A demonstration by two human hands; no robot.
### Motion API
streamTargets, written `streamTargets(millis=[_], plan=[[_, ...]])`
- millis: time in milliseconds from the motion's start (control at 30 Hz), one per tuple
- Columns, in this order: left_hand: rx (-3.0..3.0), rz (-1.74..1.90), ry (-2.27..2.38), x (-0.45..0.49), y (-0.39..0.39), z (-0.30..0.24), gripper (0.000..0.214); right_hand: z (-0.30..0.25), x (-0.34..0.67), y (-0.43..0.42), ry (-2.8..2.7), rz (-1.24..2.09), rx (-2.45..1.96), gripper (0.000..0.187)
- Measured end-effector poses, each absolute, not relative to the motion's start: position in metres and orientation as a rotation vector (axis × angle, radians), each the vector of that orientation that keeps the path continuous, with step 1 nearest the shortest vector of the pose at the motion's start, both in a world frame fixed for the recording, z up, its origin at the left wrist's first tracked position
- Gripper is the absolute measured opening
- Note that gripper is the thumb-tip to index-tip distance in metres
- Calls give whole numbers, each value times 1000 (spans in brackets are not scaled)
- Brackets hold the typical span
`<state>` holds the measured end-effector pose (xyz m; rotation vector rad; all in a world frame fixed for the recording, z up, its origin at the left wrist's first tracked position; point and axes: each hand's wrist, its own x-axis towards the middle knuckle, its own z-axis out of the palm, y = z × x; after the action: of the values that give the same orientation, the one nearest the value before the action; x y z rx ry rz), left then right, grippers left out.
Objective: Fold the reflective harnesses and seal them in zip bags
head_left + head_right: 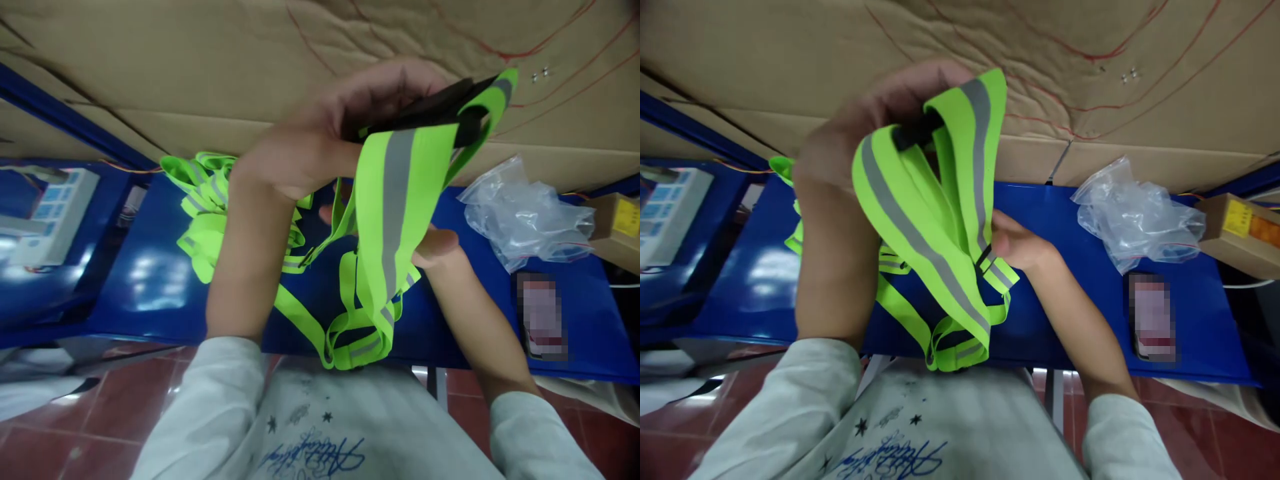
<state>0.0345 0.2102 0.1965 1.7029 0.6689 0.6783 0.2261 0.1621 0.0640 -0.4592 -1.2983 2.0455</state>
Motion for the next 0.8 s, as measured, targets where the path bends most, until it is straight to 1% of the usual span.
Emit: streamTargets(millis=[67, 167, 300, 367, 500, 600, 667, 733, 800], plan=[[1665, 656, 645, 33, 213, 189, 48, 61, 224, 165, -1247, 2091, -371, 98], [1613, 643, 495, 27, 219, 182, 45, 64, 222, 165, -1260, 2223, -349, 89], [1689, 593, 485, 8, 230, 173, 46, 74, 218, 163, -1322, 2199, -594, 64], [1753, 537, 541, -3, 236, 167, 49, 74, 216, 162, -1336, 2168, -741, 56], [1790, 417, 617, -23, 245, 158, 58, 67, 213, 162, -1330, 2205, -918, 47], [1796, 335, 649, -33, 246, 159, 59, 63, 210, 161, -1357, 2247, -895, 40], [1734, 333, 670, -35, 243, 163, 60, 61, 207, 159, -1353, 2291, -816, 40], [1615, 387, 777, -32, 237, 170, 56, 59, 202, 158, -1321, 2361, -705, 46], [1438, 595, 1068, -27, 232, 176, 51, 56, 197, 156, -1275, 2457, -568, 52]])
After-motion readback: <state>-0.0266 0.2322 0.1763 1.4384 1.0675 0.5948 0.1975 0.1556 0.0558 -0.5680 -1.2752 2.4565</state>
